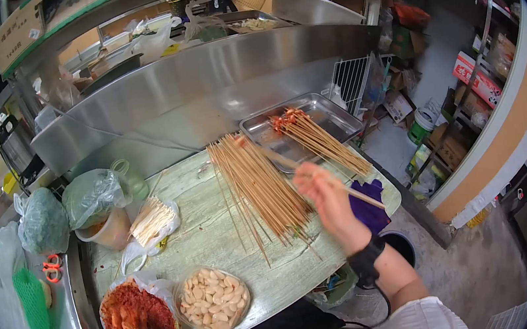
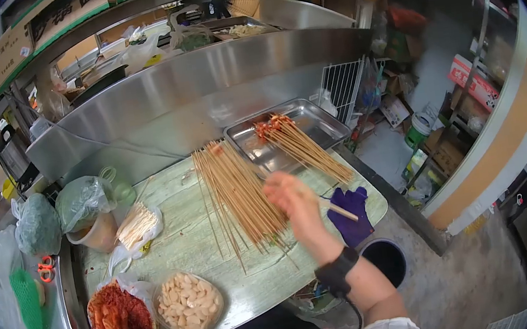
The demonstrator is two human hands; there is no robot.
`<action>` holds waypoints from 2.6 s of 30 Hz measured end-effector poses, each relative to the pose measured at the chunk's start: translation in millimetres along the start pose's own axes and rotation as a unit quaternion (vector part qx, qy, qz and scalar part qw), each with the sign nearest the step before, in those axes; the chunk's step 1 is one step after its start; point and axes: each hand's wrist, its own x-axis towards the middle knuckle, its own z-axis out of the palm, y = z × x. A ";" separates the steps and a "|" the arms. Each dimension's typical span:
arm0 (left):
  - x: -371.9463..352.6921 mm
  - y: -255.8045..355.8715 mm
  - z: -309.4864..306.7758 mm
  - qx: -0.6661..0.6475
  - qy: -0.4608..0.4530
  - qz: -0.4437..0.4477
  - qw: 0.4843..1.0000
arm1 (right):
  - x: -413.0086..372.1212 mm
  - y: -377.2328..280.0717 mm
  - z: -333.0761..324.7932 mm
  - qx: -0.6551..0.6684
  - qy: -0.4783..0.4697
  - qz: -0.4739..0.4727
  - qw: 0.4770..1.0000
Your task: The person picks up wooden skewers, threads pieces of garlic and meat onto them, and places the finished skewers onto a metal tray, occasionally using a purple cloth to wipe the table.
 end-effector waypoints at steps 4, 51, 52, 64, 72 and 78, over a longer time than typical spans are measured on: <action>-0.7 -4.1 -0.5 0.035 0.019 0.006 0.999 | 87.0 35.2 -48.2 0.053 0.069 -0.002 0.996; -3.9 14.0 -1.4 0.104 -0.019 0.007 0.994 | 101.9 5.7 16.8 -0.580 -0.227 0.016 0.782; -5.0 14.7 -1.3 0.131 -0.013 0.020 0.991 | 91.4 -8.2 27.3 -0.532 -0.207 0.019 0.821; 0.9 -2.0 -8.2 0.064 -0.058 0.004 0.996 | 8.1 -56.2 32.8 -0.464 -0.177 -0.277 0.823; 11.6 55.0 -19.1 -0.014 -0.028 -0.030 0.999 | -47.5 -0.1 38.7 0.008 -0.166 0.043 0.985; 21.2 62.9 -50.4 0.121 -0.007 -0.070 0.990 | -71.8 5.5 55.6 -0.005 -0.195 0.031 0.980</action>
